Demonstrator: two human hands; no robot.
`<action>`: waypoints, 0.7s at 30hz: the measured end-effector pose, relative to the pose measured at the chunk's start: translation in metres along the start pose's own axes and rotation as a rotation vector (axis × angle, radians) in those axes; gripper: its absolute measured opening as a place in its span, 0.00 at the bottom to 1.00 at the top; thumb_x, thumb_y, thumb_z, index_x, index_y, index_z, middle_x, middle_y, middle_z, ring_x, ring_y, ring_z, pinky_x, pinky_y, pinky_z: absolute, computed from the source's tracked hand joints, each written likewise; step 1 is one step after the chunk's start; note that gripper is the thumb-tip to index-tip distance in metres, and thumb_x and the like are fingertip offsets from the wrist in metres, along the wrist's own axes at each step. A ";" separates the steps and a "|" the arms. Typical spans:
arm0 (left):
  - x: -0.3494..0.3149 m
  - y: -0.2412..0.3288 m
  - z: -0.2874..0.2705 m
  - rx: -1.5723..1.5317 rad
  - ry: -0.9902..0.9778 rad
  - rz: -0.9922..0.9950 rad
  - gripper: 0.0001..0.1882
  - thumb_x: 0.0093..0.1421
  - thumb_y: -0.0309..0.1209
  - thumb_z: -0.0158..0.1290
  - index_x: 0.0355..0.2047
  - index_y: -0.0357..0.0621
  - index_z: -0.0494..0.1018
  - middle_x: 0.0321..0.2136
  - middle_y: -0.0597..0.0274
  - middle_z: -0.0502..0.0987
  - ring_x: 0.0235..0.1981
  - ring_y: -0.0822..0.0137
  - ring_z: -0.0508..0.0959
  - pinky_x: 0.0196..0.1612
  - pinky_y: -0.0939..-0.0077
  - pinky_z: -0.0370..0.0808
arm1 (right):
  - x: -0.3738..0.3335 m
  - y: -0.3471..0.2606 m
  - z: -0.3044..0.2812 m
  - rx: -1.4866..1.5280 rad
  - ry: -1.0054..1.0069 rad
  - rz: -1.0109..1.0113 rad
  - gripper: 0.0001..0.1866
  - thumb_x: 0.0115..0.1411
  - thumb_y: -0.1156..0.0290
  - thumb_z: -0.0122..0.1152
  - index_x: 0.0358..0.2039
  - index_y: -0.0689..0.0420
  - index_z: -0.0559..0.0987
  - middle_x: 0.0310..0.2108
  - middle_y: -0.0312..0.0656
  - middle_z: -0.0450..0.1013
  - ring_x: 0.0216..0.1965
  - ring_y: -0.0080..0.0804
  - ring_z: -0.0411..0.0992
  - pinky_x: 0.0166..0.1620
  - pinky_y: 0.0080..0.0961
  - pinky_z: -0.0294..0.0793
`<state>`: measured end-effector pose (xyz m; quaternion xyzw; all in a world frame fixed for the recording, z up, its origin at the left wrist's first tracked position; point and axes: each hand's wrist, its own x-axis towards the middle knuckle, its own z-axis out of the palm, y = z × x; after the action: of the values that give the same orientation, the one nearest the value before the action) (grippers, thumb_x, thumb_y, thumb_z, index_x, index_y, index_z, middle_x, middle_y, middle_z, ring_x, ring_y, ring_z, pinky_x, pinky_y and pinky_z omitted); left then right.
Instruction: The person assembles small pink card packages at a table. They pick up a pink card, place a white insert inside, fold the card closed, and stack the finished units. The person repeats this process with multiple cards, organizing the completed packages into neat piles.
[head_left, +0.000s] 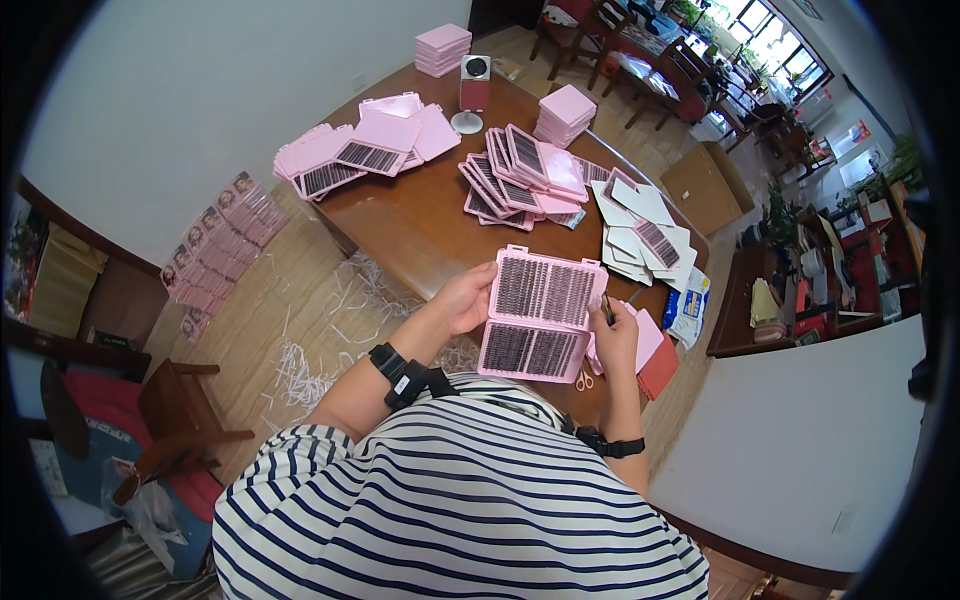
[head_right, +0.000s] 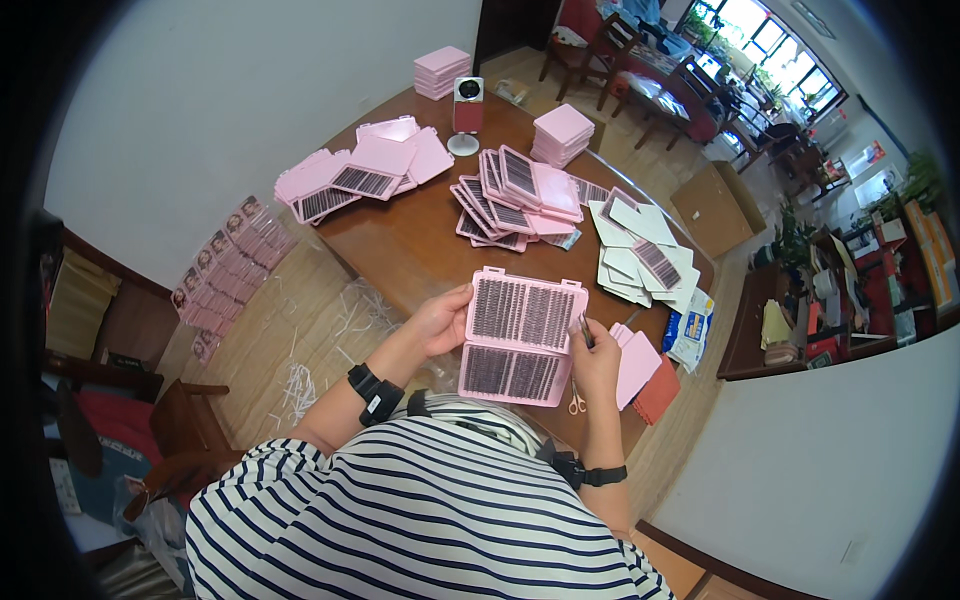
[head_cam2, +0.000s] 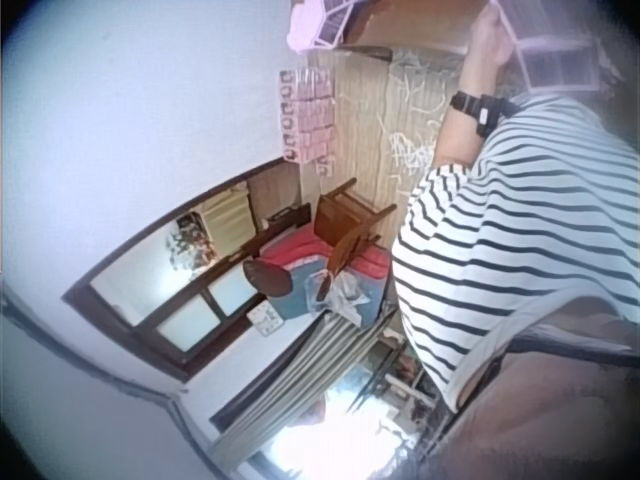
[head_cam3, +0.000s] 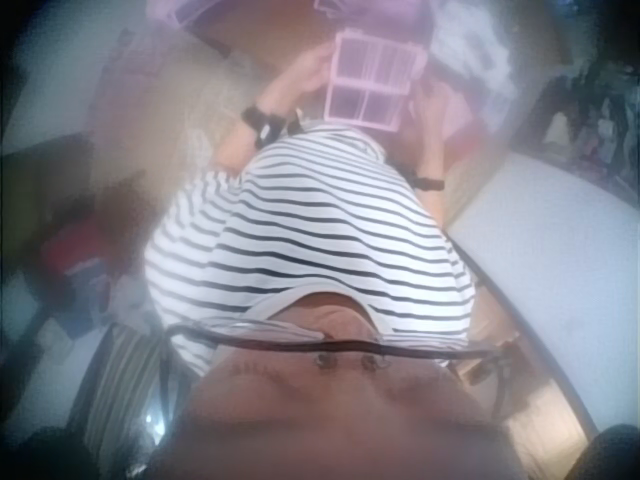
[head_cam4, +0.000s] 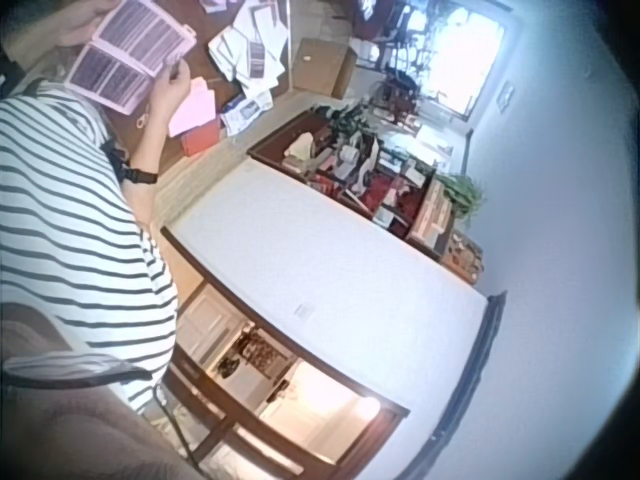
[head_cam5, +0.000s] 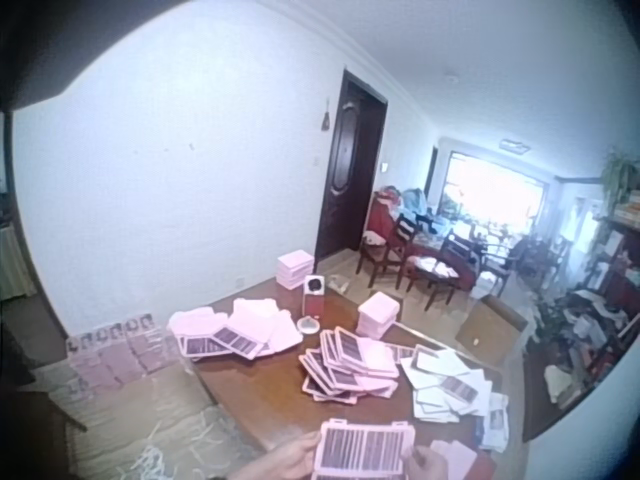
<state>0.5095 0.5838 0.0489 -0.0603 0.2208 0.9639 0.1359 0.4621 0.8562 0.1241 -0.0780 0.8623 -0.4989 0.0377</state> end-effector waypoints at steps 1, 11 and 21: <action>-0.001 0.000 0.000 -0.001 0.015 -0.004 0.20 0.77 0.35 0.38 0.64 0.42 0.65 0.54 0.57 0.78 0.52 0.64 0.80 0.58 0.62 0.78 | 0.000 -0.001 0.000 -0.001 0.005 -0.021 0.12 0.66 0.69 0.63 0.45 0.63 0.83 0.24 0.29 0.73 0.26 0.14 0.63 0.30 0.19 0.65; -0.003 0.000 -0.001 -0.012 0.008 -0.002 0.21 0.77 0.36 0.38 0.65 0.42 0.64 0.54 0.56 0.78 0.52 0.64 0.80 0.57 0.62 0.79 | 0.000 0.004 0.002 0.007 -0.014 0.016 0.12 0.66 0.70 0.62 0.45 0.64 0.83 0.25 0.32 0.74 0.27 0.16 0.64 0.32 0.21 0.67; -0.001 0.000 -0.002 0.006 0.001 -0.009 0.20 0.77 0.36 0.37 0.63 0.42 0.65 0.53 0.56 0.78 0.51 0.63 0.81 0.56 0.62 0.80 | 0.001 0.003 0.003 0.007 -0.005 -0.017 0.11 0.66 0.70 0.62 0.45 0.63 0.83 0.24 0.31 0.73 0.25 0.16 0.62 0.30 0.20 0.64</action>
<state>0.5107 0.5827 0.0473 -0.0611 0.2236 0.9626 0.1402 0.4608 0.8551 0.1199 -0.0863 0.8598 -0.5021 0.0359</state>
